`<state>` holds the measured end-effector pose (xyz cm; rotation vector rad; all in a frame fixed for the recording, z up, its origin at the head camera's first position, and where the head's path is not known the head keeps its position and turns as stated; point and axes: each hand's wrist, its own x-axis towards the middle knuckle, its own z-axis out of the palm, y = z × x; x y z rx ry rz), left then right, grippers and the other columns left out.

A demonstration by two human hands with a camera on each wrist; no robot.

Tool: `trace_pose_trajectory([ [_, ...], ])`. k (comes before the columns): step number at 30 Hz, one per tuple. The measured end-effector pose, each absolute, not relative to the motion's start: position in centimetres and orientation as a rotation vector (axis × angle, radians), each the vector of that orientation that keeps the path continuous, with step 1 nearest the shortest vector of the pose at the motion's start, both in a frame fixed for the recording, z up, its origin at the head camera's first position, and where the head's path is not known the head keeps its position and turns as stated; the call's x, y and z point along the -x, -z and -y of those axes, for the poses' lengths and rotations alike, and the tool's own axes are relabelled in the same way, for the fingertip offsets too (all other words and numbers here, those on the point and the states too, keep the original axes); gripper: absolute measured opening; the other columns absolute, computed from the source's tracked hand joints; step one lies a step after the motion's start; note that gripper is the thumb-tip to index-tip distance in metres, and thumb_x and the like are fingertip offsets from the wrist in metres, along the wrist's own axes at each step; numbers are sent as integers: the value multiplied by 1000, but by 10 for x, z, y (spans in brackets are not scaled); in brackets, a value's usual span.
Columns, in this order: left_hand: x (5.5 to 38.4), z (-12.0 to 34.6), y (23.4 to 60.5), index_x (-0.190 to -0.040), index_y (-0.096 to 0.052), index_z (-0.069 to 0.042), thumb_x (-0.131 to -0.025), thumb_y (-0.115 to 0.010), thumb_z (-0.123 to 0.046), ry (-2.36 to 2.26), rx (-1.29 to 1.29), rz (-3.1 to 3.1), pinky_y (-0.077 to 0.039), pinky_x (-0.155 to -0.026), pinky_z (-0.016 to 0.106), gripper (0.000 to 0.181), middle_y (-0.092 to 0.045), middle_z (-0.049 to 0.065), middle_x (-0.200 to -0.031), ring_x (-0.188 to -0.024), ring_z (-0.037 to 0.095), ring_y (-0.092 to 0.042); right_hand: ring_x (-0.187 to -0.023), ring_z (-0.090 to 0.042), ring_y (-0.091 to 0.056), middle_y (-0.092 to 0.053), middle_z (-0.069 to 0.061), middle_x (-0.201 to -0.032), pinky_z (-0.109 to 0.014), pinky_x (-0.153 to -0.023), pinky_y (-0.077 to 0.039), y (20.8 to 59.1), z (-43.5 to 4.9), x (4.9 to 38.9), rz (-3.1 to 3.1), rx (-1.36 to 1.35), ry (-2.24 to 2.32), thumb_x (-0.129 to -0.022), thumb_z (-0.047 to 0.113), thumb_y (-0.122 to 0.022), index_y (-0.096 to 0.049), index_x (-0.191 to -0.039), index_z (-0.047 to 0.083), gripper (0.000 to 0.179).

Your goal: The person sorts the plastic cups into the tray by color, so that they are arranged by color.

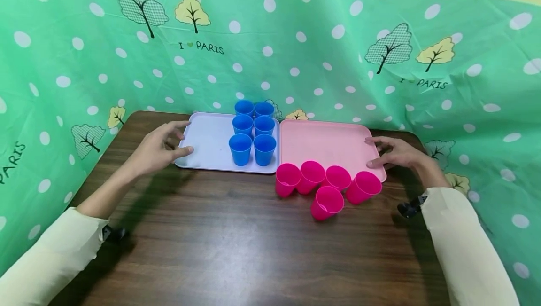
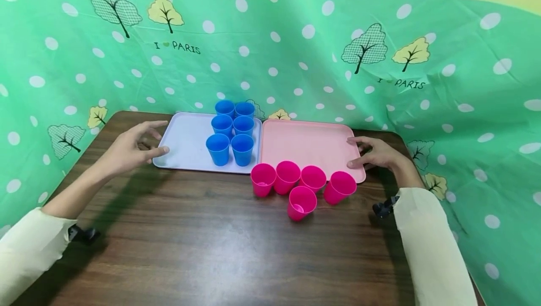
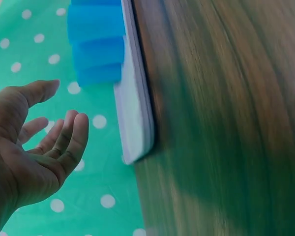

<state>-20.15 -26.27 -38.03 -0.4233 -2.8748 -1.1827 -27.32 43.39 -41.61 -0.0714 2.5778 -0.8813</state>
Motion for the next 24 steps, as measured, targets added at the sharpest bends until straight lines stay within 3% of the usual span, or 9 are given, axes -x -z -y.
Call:
trace_pose_trajectory([
  [7, 179, 244, 376, -163, -61, -15, -103, -86, -18, 1220, 556, 2806, -60, -68, 25, 65, -71, 16, -125, -90, 16, -71, -104, -29, -74, -51, -34, -149, -47, -93, -72, 421, -440, 275, -2579, 62, 844, -95, 30, -93, -45, -173, 9, 94],
  [15, 161, 213, 374, -158, -66, -21, -104, -85, -24, 1311, 696, 2849, -61, -80, 29, 57, -73, 8, -118, -92, 18, -73, -98, -27, -72, -56, -30, -141, -36, -85, -71, 423, -440, 278, -2613, 20, 821, -92, 32, -95, -49, -170, 9, 93],
  [24, 158, 173, 381, -155, -67, -17, -101, -88, -22, 1412, 853, 2895, -63, -83, 29, 58, -74, 15, -119, -89, 16, -72, -103, -31, -67, -55, -29, -138, -30, -81, -69, 424, -441, 278, -2625, -6, 820, -91, 32, -97, -51, -169, 9, 93],
])
